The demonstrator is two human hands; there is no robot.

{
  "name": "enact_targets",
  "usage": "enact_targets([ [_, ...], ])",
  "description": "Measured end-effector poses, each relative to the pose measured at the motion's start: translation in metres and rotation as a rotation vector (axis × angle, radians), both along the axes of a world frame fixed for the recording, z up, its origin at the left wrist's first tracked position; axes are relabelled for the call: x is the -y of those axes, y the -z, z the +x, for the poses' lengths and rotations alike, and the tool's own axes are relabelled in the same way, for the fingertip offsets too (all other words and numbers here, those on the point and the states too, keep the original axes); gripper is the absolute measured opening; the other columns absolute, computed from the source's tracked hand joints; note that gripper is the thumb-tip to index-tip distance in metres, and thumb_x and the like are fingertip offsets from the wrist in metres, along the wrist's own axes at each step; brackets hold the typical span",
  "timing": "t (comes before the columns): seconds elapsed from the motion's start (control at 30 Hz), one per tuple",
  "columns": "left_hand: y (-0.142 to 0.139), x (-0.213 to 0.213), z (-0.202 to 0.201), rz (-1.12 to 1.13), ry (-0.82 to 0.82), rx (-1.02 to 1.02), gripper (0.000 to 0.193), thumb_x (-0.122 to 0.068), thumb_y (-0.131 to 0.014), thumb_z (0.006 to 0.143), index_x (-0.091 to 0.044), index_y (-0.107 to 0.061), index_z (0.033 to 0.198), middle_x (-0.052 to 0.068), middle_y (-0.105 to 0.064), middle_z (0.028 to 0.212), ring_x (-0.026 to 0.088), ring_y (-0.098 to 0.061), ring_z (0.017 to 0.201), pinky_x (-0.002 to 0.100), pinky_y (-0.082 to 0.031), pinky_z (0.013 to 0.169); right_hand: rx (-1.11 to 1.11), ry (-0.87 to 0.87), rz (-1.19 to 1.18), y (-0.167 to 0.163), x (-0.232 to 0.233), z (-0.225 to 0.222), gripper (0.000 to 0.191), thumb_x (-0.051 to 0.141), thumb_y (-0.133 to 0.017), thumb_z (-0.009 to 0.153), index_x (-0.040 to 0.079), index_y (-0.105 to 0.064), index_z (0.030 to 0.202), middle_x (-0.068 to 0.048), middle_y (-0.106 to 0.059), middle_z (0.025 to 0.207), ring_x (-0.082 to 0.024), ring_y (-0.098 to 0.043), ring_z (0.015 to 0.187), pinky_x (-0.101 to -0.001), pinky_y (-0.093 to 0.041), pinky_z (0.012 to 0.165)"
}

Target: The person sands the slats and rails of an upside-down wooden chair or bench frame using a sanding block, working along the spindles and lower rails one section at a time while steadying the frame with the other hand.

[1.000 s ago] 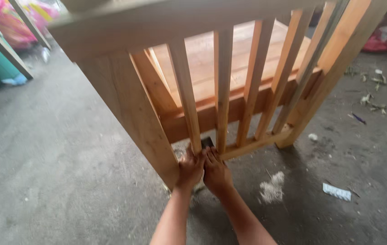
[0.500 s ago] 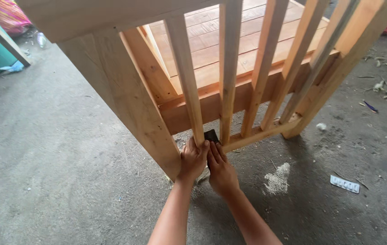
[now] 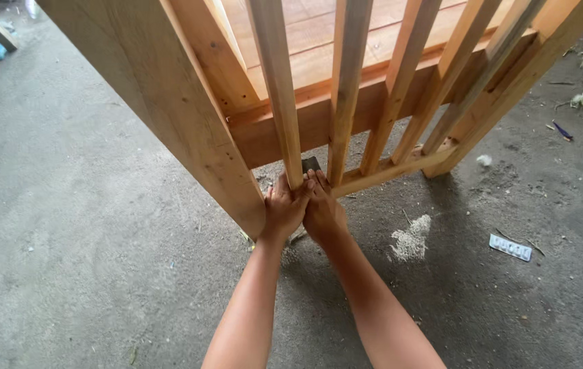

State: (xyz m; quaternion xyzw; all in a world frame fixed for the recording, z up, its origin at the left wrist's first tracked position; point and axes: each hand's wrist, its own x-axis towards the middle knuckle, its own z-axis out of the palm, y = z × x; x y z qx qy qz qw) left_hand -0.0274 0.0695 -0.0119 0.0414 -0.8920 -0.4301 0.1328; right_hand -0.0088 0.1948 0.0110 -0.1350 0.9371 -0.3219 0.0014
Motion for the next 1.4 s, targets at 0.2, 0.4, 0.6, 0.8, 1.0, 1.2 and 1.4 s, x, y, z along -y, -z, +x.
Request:
enact_targets([
  [0.2,0.005,0.002,-0.004,-0.007,0.015,-0.007,0.074,-0.061,-0.05,0.097,-0.009,-0.041,0.149,0.015,-0.066,0.132,0.034,-0.057,0.128,0.055,-0.026,0.114,-0.303,-0.119,0.155,0.029,-0.003,-0.009,0.066,-0.001,-0.049,0.091,0.006,-0.033,0.155,-0.016,-0.032,0.163,-0.034,-0.023,0.154,-0.0434,-0.04,0.115],
  [0.4,0.008,0.004,-0.004,0.066,0.071,0.05,0.074,-0.062,-0.037,0.101,-0.01,-0.033,0.154,0.015,-0.063,0.137,0.034,-0.054,0.133,0.056,-0.024,0.114,-0.394,-0.131,0.046,0.046,0.0,-0.021,0.07,-0.008,-0.047,0.086,0.0,-0.038,0.155,-0.023,-0.035,0.161,-0.04,-0.024,0.152,-0.0452,-0.029,0.121],
  [0.6,0.014,0.005,-0.008,0.009,0.067,0.09,0.087,-0.065,-0.037,0.102,-0.003,-0.021,0.161,0.017,-0.056,0.146,0.033,-0.048,0.14,0.049,-0.026,0.119,-0.258,-0.161,0.05,0.045,-0.003,-0.024,0.048,0.006,-0.053,0.101,0.002,-0.046,0.147,-0.024,-0.038,0.16,-0.041,-0.03,0.152,-0.0472,-0.03,0.122],
  [0.8,0.008,0.002,-0.003,0.007,0.057,0.117,0.094,-0.067,-0.039,0.097,-0.003,-0.015,0.162,0.017,-0.055,0.147,0.031,-0.046,0.141,0.05,-0.02,0.12,-0.414,-0.171,0.119,0.041,-0.003,-0.026,0.058,0.004,-0.054,0.093,-0.001,-0.044,0.15,-0.024,-0.039,0.157,-0.042,-0.031,0.15,-0.0478,-0.032,0.124],
  [1.0,-0.025,0.003,0.003,0.075,0.104,0.111,0.071,-0.05,-0.051,0.102,-0.004,-0.037,0.153,0.022,-0.064,0.131,0.036,-0.057,0.129,0.052,-0.033,0.109,-0.263,-0.156,0.018,0.024,-0.005,-0.028,0.062,-0.003,-0.051,0.088,0.0,-0.042,0.149,-0.019,-0.034,0.161,-0.036,-0.028,0.152,-0.0431,-0.038,0.113],
  [1.2,-0.004,0.003,0.064,-0.031,-0.034,-0.32,0.037,-0.011,-0.048,0.105,-0.003,-0.052,0.14,0.017,-0.063,0.136,0.031,-0.063,0.127,0.045,-0.053,0.108,-0.033,-0.096,0.237,0.067,-0.086,0.055,0.073,-0.004,-0.053,0.077,0.018,-0.054,0.147,-0.006,-0.055,0.15,-0.024,-0.045,0.142,-0.0553,-0.025,0.119],
  [1.4,0.013,-0.02,0.059,-0.576,0.214,-0.282,0.055,-0.003,-0.056,0.09,0.0,-0.047,0.144,0.022,-0.048,0.149,0.039,-0.044,0.142,0.051,-0.034,0.119,0.357,0.642,-0.733,0.089,-0.13,0.05,0.051,-0.003,-0.047,0.089,0.0,-0.07,0.135,-0.016,-0.068,0.099,-0.029,-0.06,0.087,-0.0424,-0.046,0.077],
])
